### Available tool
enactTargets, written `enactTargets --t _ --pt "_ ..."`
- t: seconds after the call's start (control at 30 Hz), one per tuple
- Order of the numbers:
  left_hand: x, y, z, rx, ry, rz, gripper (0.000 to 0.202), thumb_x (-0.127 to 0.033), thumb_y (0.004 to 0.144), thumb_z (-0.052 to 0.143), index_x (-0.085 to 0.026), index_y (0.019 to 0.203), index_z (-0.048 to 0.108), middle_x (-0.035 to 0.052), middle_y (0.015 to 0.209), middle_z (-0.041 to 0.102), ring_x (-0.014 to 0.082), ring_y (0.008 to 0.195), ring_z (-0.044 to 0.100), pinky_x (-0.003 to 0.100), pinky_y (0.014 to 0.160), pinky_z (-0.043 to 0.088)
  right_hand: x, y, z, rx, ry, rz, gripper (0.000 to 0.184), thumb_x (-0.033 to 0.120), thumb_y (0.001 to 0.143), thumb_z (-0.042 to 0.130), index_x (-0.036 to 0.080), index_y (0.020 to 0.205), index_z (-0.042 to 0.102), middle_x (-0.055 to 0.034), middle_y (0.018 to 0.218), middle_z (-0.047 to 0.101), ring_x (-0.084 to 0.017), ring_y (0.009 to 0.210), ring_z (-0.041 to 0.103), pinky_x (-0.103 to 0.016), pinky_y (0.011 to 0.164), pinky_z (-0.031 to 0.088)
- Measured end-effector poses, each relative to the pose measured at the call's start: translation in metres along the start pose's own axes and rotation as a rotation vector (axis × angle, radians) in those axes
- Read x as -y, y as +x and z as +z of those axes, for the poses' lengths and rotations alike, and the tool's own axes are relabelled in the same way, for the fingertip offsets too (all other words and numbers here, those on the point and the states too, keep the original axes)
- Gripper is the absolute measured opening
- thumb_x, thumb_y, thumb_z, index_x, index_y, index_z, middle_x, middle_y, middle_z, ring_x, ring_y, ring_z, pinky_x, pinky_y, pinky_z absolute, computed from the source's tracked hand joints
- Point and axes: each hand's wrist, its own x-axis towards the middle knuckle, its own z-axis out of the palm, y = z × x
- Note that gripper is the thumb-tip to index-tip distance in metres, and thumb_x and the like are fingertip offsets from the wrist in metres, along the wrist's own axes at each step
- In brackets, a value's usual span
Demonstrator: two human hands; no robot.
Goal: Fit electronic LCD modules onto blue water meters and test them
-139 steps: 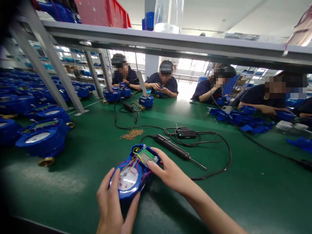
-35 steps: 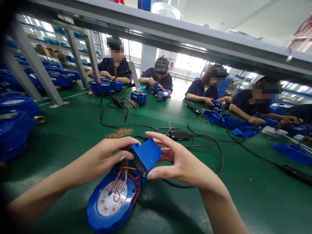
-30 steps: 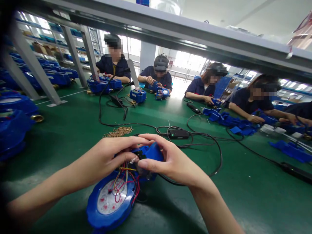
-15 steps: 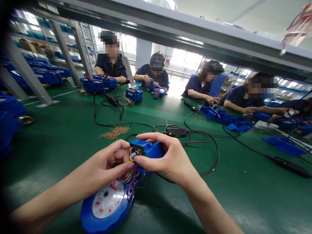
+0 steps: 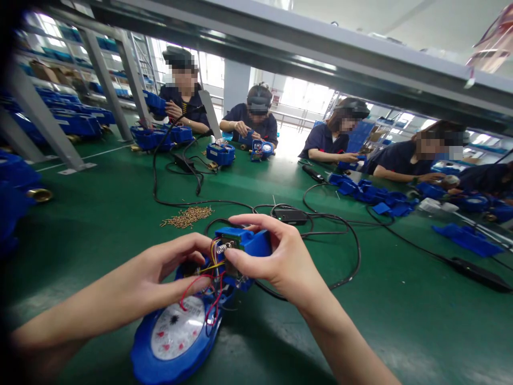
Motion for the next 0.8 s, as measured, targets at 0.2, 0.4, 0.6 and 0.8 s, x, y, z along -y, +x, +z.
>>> enactTargets --t 0.2,0.4,0.6,0.8 --pt "0.004 0.011 0.000 -0.112 -0.096 0.010 0.015 -0.036 0.092 0.061 -0.022 0.085 0.063 -0.0038 0.077 0.062 0.0139 0.071 0.058 0.024 0.063 0.046 -0.002 0.001 0.001 0.000 -0.030 -0.051 0.042 0.032 0.070 0.085 0.028 0.110 0.073 -0.0015 0.095 0.070 -0.015 0.082 0.063 -0.026 0.074 0.051" --pt "0.017 0.015 0.004 -0.331 0.258 0.261 0.012 -0.022 0.101 0.047 -0.022 0.096 0.058 -0.0040 0.076 0.063 0.0118 0.067 0.062 0.024 0.065 0.049 -0.001 0.004 0.000 0.001 0.032 -0.031 0.045 0.030 0.069 0.086 0.028 0.112 0.073 -0.0010 0.094 0.069 -0.014 0.080 0.063 -0.024 0.071 0.052" --pt "0.025 0.018 0.003 -0.462 0.541 0.518 0.011 -0.016 0.098 0.047 -0.021 0.102 0.056 0.0043 0.101 0.066 0.0184 0.096 0.064 0.033 0.086 0.052 -0.002 0.006 -0.002 0.063 0.160 0.042 0.050 0.027 0.069 0.087 0.027 0.116 0.070 -0.0018 0.097 0.071 -0.014 0.084 0.066 -0.024 0.076 0.054" --pt "0.012 0.017 -0.001 -0.201 -0.182 0.076 0.005 -0.024 0.097 0.054 -0.021 0.101 0.052 -0.0014 0.087 0.067 0.0142 0.084 0.068 0.029 0.078 0.055 -0.017 0.015 -0.005 0.109 0.209 0.121 0.051 0.036 0.073 0.086 0.027 0.120 0.068 -0.0026 0.100 0.072 -0.013 0.084 0.066 -0.024 0.078 0.054"
